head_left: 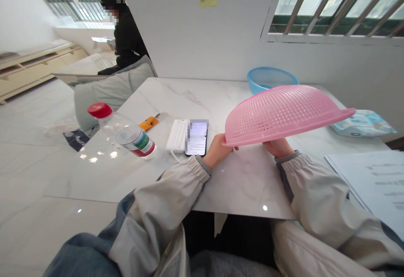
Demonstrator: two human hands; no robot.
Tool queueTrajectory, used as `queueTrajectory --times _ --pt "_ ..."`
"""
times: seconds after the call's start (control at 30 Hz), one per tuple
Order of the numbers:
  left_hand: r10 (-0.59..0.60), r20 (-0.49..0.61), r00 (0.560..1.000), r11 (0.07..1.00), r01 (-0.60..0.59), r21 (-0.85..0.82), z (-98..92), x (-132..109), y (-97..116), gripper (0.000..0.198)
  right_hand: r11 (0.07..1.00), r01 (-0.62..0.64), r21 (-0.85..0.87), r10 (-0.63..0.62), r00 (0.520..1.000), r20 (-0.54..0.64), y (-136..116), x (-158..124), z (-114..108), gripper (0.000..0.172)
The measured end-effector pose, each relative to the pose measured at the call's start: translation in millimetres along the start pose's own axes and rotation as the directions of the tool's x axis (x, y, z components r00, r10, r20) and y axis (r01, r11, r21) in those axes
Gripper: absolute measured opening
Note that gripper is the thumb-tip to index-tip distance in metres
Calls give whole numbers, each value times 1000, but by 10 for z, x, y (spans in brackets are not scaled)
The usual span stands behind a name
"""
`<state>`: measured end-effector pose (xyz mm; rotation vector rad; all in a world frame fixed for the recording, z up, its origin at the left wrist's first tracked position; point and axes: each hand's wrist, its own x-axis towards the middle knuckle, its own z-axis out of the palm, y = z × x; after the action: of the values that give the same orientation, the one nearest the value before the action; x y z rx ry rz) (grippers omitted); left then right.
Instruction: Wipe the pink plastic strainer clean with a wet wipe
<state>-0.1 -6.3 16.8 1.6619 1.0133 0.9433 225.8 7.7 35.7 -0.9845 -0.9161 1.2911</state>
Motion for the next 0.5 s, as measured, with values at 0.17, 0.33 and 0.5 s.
queueTrajectory --times 0.17,0.33,0.5 --pt "-104 -113 988 992 111 60 -12 -27 55 33 997 66 28 -62 990 -130 87 101 -114 30" --pt "-49 -198 979 998 43 -36 -17 -27 86 38 999 50 14 -45 973 -228 144 149 -158 34" --pt "2 -59 998 951 -20 -310 -15 -8 79 32 999 11 45 -8 998 -65 74 58 -181 29"
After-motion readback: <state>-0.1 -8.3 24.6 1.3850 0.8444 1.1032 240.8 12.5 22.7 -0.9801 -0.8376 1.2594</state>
